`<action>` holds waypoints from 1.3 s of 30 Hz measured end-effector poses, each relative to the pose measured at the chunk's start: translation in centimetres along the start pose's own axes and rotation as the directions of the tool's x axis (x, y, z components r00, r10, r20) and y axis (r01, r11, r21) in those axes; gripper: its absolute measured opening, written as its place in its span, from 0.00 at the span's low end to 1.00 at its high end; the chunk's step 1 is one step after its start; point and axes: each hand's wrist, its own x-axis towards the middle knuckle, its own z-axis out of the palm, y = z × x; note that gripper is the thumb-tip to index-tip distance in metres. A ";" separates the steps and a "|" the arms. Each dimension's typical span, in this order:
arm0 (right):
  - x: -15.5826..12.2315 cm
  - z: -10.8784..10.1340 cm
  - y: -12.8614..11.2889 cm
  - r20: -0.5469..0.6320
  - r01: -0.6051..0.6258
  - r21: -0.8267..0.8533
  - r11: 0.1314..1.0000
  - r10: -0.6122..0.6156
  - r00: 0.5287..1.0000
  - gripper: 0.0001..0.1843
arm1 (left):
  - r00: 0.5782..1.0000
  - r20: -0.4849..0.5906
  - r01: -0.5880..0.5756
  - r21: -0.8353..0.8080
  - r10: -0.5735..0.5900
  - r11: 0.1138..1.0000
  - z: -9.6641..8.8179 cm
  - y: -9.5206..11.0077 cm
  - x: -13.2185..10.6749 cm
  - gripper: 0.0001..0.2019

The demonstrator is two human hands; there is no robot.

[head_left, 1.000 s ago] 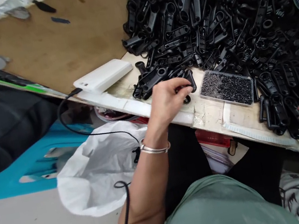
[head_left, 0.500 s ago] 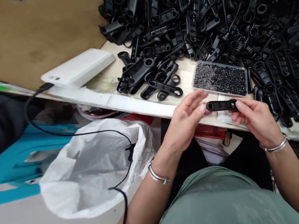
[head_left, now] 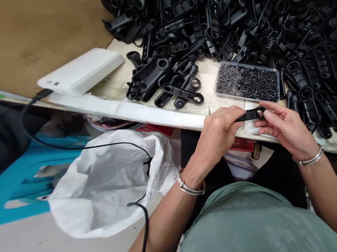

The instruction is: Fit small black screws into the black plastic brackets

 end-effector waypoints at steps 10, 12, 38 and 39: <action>-0.1 0.6 0.5 -0.019 0.016 0.046 0.999 -0.015 1.000 0.24 | 0.991 -0.109 -0.070 0.047 0.075 0.996 0.8 0.1 -0.4 0.05; 0.0 0.2 0.2 0.024 -0.004 0.002 1.000 0.004 1.000 0.24 | 0.992 -0.100 -0.073 0.026 0.075 0.997 0.6 0.1 -0.4 0.04; 1.1 -2.9 -2.3 0.300 0.077 -0.546 0.834 0.109 0.948 0.35 | 0.997 0.082 0.003 -0.038 0.000 0.999 0.0 -0.9 -0.2 0.06; 1.1 -3.1 -2.3 0.282 0.089 -0.566 0.819 0.091 0.955 0.38 | 0.995 0.100 0.010 0.000 -0.010 1.000 0.2 -1.0 -0.1 0.07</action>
